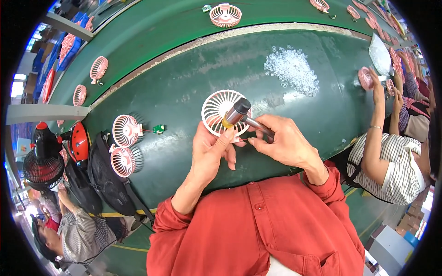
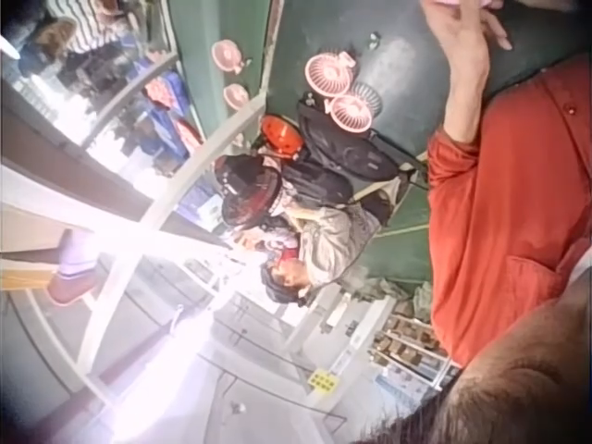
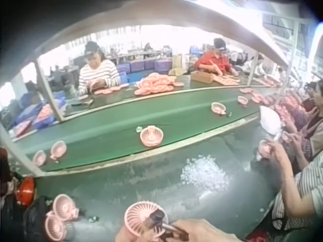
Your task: The person assembles portable fan casings by fitting plastic grilles and circuit components together, tapping them into place with a small mallet, and placing the assembled fan parts onto the conveyor belt.
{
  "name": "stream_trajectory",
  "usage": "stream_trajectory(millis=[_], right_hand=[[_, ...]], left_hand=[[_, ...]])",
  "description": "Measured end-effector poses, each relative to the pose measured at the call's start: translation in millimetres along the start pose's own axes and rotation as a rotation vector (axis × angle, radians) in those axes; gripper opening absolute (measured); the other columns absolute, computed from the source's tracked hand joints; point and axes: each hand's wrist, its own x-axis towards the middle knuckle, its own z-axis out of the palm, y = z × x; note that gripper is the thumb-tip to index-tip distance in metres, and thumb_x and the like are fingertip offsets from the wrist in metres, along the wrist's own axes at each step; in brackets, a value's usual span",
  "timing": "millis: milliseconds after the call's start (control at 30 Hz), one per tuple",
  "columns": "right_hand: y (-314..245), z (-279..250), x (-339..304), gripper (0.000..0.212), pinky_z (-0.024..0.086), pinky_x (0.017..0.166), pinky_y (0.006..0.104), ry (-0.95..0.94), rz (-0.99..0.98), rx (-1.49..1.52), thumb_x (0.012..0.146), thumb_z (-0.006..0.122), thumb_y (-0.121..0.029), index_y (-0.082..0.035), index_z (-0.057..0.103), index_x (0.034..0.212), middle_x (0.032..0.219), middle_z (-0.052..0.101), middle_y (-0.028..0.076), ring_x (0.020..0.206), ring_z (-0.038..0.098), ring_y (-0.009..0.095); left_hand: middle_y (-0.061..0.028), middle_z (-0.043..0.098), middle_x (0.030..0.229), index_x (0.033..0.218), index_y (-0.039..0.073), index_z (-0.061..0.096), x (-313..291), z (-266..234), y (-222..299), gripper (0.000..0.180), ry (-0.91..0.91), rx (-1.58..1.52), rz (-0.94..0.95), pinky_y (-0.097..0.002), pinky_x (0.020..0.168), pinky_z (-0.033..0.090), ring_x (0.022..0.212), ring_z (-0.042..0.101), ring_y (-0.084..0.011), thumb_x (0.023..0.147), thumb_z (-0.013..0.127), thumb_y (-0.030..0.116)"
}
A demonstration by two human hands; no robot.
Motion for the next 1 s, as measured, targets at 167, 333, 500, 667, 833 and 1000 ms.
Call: stream_trajectory(millis=[167, 333, 500, 667, 833, 1000], right_hand=[[2, 5, -1, 0.024, 0.046, 0.063, 0.0406, 0.002, -0.070, -0.069, 0.080, 0.064, -0.010, 0.002, 0.061, 0.101, 0.079, 0.059, 0.015, 0.069, 0.058, 0.032], [7, 14, 0, 0.023, 0.044, 0.056, 0.0321, 0.206, -0.253, -0.017, 0.082, 0.071, -0.008, 0.001, 0.064, 0.102, 0.079, 0.061, 0.010, 0.062, 0.054, 0.017], [-4, 17, -9, 0.015, 0.050, 0.059, 0.0408, 0.189, -0.249, -0.071, 0.087, 0.065, -0.006, -0.001, 0.064, 0.100, 0.084, 0.065, 0.017, 0.071, 0.063, 0.039], [-3, 36, -14, 0.030, 0.051, 0.051, 0.0388, 0.193, -0.443, -0.436, 0.082, 0.065, -0.002, -0.004, 0.060, 0.112, 0.105, 0.061, 0.011, 0.066, 0.065, 0.030], [4, 38, -6, 0.027, 0.051, 0.055, 0.0391, 0.150, -0.463, -0.437, 0.080, 0.067, -0.002, -0.004, 0.063, 0.107, 0.103, 0.061, 0.009, 0.071, 0.065, 0.029], [-12, 22, -2, 0.008, 0.045, 0.056, 0.0286, 0.362, -0.345, 0.084, 0.083, 0.072, -0.002, 0.002, 0.066, 0.080, 0.074, 0.061, 0.008, 0.065, 0.058, 0.015]], left_hand=[[-0.0175, 0.066, 0.091, 0.122, -0.002, 0.042, -3, 1, -5, 0.032, 0.036, 0.030, 0.021, -0.0248, 0.036, 0.047, 0.047, 0.058, -0.0144, 0.098, 0.057, 0.013], [-0.0153, 0.067, 0.096, 0.123, -0.001, 0.047, -2, -4, -2, 0.031, -0.002, -0.185, -0.080, -0.0262, 0.036, 0.048, 0.057, 0.063, -0.0165, 0.097, 0.059, 0.011], [-0.0130, 0.066, 0.101, 0.121, -0.001, 0.051, -5, -1, -5, 0.031, 0.067, -0.232, -0.128, -0.0276, 0.038, 0.050, 0.063, 0.065, -0.0179, 0.092, 0.062, 0.006], [-0.0059, 0.061, 0.082, 0.107, -0.001, 0.058, -6, 3, -13, 0.032, 0.073, -0.367, -0.256, -0.0273, 0.039, 0.048, 0.052, 0.058, -0.0134, 0.094, 0.067, 0.027], [-0.0084, 0.064, 0.075, 0.106, 0.000, 0.060, -12, 1, -3, 0.030, 0.093, -0.367, -0.318, -0.0279, 0.039, 0.046, 0.051, 0.060, -0.0174, 0.097, 0.060, 0.029], [-0.0174, 0.068, 0.095, 0.124, -0.004, 0.043, -23, -7, 11, 0.037, -0.044, -0.109, -0.234, -0.0293, 0.044, 0.053, 0.058, 0.065, -0.0202, 0.099, 0.058, 0.019]])
